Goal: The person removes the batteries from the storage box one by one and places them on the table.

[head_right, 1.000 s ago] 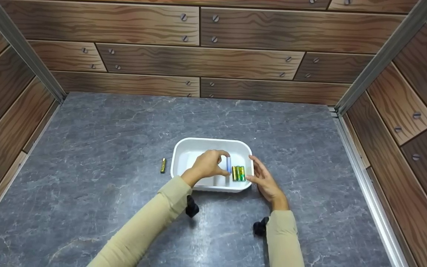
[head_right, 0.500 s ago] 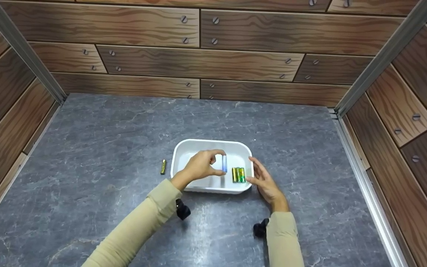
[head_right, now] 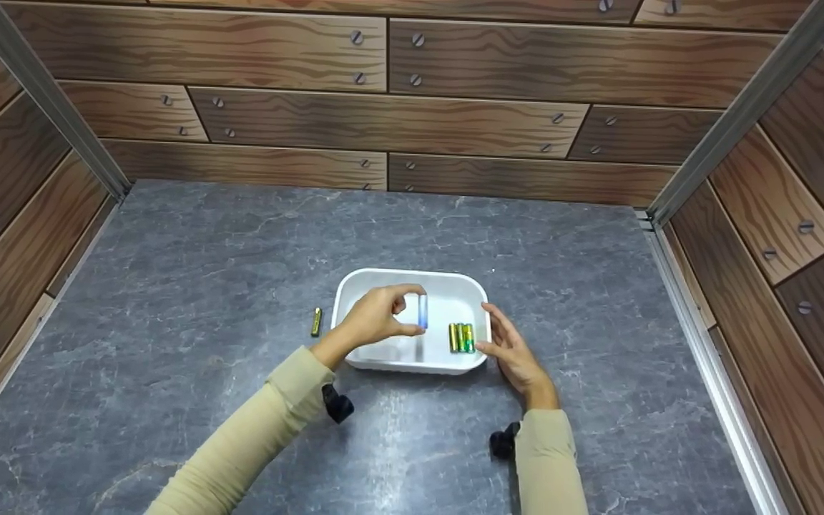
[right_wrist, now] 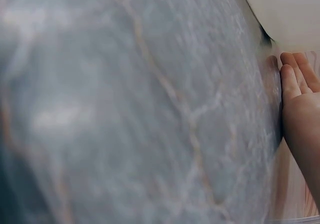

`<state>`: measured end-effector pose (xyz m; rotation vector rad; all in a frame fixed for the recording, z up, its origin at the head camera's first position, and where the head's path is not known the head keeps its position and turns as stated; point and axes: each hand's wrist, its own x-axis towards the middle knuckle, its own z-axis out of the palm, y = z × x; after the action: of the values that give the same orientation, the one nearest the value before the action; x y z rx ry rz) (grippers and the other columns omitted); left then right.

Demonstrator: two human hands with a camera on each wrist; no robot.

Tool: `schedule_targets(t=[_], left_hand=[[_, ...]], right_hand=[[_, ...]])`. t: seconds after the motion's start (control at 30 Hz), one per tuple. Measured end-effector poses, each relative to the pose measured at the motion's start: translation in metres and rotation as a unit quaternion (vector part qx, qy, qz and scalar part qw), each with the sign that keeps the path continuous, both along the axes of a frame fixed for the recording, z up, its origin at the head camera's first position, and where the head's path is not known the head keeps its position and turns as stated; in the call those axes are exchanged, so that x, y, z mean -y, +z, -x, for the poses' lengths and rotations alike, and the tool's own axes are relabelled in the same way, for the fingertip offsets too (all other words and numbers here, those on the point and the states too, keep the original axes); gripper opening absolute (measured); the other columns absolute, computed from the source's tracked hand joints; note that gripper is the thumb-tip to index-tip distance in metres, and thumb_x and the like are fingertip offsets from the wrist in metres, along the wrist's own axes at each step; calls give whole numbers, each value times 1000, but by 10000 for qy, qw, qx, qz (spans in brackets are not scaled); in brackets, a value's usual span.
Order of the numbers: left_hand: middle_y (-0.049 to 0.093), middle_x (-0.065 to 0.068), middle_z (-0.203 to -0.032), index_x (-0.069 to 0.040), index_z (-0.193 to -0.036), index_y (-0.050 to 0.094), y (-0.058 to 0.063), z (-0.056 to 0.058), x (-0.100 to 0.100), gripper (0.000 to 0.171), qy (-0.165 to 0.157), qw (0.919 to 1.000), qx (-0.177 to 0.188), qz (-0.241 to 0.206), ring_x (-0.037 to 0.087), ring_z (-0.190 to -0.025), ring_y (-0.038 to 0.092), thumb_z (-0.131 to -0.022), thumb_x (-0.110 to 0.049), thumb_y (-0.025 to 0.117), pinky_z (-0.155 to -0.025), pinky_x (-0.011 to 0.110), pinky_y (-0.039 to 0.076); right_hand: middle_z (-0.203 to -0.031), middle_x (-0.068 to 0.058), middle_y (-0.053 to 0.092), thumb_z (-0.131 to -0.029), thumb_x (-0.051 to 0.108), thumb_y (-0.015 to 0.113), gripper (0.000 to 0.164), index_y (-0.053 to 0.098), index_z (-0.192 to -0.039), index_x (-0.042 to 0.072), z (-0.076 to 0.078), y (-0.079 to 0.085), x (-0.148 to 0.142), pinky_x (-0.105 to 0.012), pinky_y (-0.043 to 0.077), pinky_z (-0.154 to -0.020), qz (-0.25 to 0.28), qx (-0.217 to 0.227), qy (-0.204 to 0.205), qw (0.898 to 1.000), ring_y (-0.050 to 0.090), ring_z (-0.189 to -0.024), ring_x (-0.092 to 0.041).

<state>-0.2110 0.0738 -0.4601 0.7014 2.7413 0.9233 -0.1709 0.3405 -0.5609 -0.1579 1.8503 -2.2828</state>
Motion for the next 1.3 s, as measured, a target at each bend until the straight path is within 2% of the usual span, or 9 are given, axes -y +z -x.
schedule_targets(t=[0.17, 0.27, 0.4, 0.57, 0.63, 0.77, 0.87, 1.07, 1.3], left_hand=[[49, -7, -73, -25, -126, 60, 2, -2, 10, 57, -26, 10000, -66, -38, 5, -64, 40, -74, -38, 81, -51, 18, 29], [51, -4, -73, -24, -126, 61, 1, -2, 16, 57, -43, 9999, -34, -125, 5, -62, 37, -74, -37, 81, -51, 19, 28], [51, -2, -72, -21, -125, 62, -2, -3, 24, 56, -77, 9995, 18, -307, 5, -61, 36, -74, -35, 82, -52, 19, 28], [41, -8, -67, -19, -124, 62, -5, -4, 34, 56, -178, 9989, 57, -429, 6, -59, 32, -74, -35, 82, -53, 19, 26], [38, -10, -65, -18, -124, 62, -5, -5, 37, 55, -219, 9987, 53, -451, 6, -58, 31, -75, -34, 82, -53, 19, 25], [37, -10, -65, -17, -123, 63, -8, -7, 42, 53, -283, 9981, -4, -549, 6, -58, 31, -75, -31, 82, -54, 19, 25], [37, -8, -65, -16, -122, 63, -10, -9, 45, 52, -327, 9977, -30, -593, 7, -58, 31, -75, -29, 82, -55, 19, 25], [40, -4, -67, -14, -122, 63, -11, -9, 55, 52, -378, 9974, -71, -614, 7, -59, 30, -75, -29, 82, -55, 19, 24], [34, -7, -64, -12, -121, 64, -14, -11, 73, 52, -329, 9962, -79, -803, 7, -57, 28, -75, -26, 82, -56, 20, 24]], right_hand=[[-135, 25, 45, -87, -10, 52, 68, 32, -147, 15, 0, 0, 0, -9, 37, -101, -81, 84, -45, 9999, 45, -122, 13], [-135, 22, 41, -87, -10, 52, 68, 31, -147, 15, 1, 0, 0, -9, 37, -101, -122, 149, -66, 9998, 45, -122, 13], [-141, 14, 34, -87, -11, 52, 69, 30, -147, 14, 1, 1, 1, -10, 38, -100, -149, 223, -101, 9996, 46, -123, 12], [-152, 0, 21, -87, -11, 52, 70, 30, -148, 15, 1, 2, 2, -10, 38, -100, -144, 258, -92, 9995, 46, -122, 12], [-151, 3, 24, -87, -10, 53, 70, 30, -148, 15, 1, 2, 2, -10, 38, -100, -141, 235, -83, 9996, 46, -122, 12], [-140, 17, 40, -87, -10, 53, 69, 30, -147, 13, 1, 1, 1, -10, 38, -100, -33, 123, -49, 9999, 46, -123, 10], [-137, 23, 47, -87, -10, 53, 68, 30, -147, 12, 0, 0, 0, -10, 38, -101, 87, 21, 17, 10000, 45, -124, 10], [-136, 25, 48, -87, -11, 52, 66, 33, -146, 14, 0, -1, -1, -9, 37, -101, 131, -16, 29, 9999, 45, -123, 12], [-134, 24, 48, -87, -10, 54, 67, 35, -145, 15, 0, 1, -1, -9, 38, -100, 62, 46, -37, 10000, 45, -123, 12]])
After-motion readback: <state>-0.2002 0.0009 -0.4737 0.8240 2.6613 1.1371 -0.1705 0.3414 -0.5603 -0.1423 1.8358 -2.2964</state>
